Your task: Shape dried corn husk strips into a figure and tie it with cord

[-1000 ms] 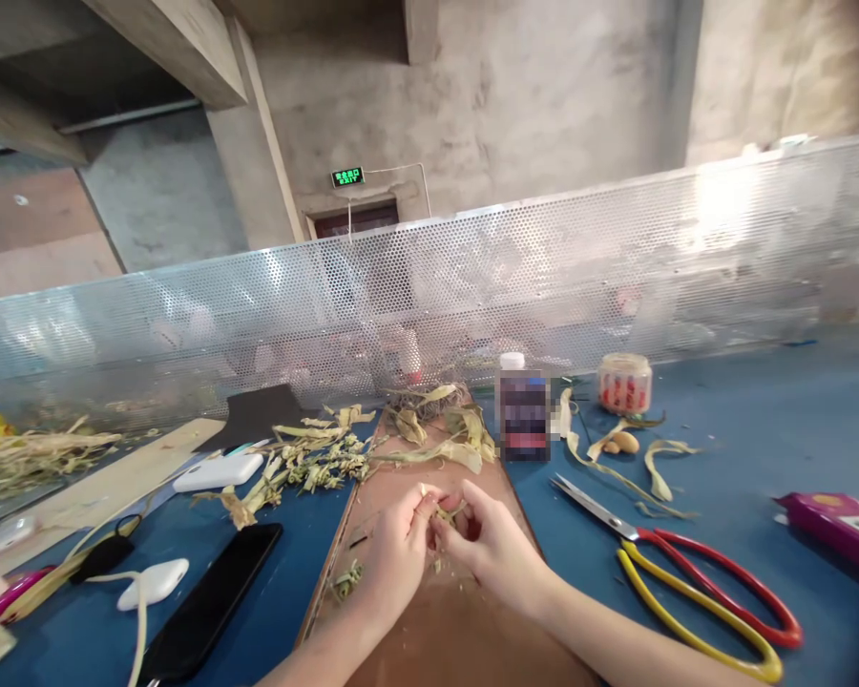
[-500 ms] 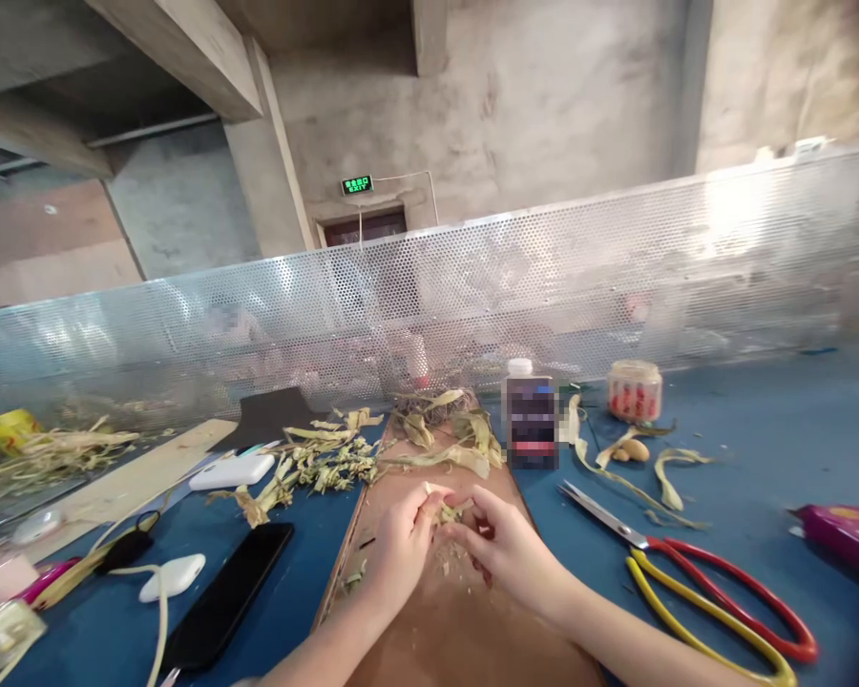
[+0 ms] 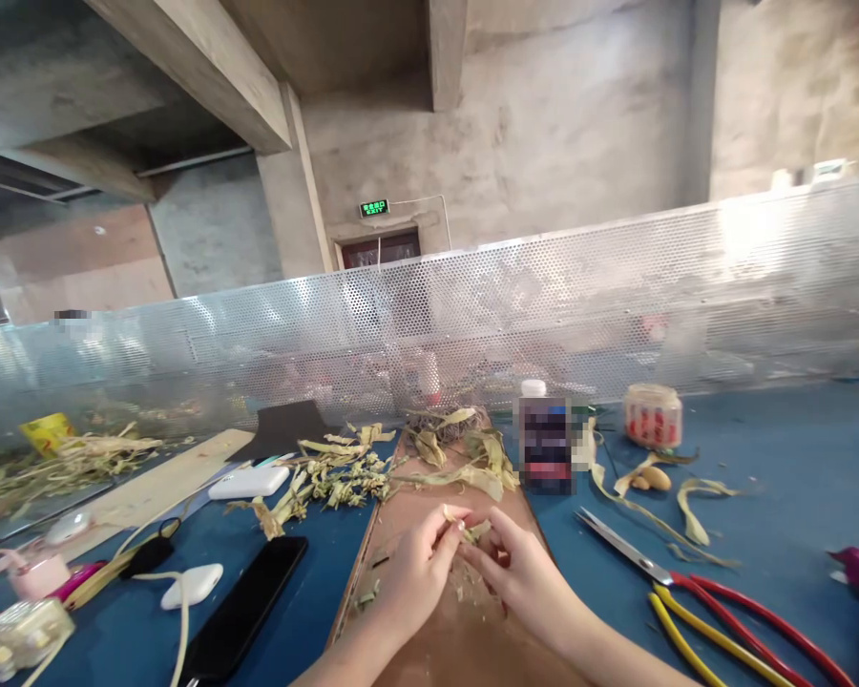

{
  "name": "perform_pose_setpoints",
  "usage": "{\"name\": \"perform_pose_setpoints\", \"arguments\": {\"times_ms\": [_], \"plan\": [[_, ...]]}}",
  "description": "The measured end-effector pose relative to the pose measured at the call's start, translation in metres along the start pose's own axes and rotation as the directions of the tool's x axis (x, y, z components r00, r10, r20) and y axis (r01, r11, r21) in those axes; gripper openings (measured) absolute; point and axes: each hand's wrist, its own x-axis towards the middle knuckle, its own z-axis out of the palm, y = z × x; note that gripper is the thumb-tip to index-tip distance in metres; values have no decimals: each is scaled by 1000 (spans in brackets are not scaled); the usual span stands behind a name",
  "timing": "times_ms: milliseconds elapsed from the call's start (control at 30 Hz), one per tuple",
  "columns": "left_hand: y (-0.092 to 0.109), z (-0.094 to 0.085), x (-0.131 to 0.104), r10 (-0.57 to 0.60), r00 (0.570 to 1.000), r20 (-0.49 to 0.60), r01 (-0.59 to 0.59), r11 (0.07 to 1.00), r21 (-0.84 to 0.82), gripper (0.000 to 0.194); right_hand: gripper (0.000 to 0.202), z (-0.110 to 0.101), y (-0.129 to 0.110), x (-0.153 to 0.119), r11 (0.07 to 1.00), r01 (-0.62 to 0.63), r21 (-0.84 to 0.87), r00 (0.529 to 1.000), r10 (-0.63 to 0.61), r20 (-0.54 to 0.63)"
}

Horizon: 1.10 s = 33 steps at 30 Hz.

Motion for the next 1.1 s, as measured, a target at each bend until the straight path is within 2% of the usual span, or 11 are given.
{"name": "perform_pose_setpoints", "arguments": {"times_ms": [167,300,433,500,700,833,1100], "plan": [[-4,1,0,-34,999,-37,31,997,-74,20,23,0,5,0,982,-66,174,995,51,87],[1,-3,2,-40,997,-62,33,993,-109,19,21,-2,0,0,933,-113,342,985,59,162],[3,-8,5,-65,994,82,83,968,-239,24,29,-8,-11,-1,870,-124,478,988,61,145],[1,-9,5,-49,989,140,83,965,-249,27,33,-11,-16,-1,835,-132,534,987,60,150],[-4,-11,7,-22,997,78,32,990,-135,24,49,-15,-23,-3,784,-144,603,982,37,186],[2,-12,6,6,996,94,15,977,-215,19,56,-17,-26,-4,778,-164,607,977,42,210],[3,-8,5,-61,996,69,78,955,-286,18,63,-21,-21,-1,692,-222,687,957,20,289]]}}
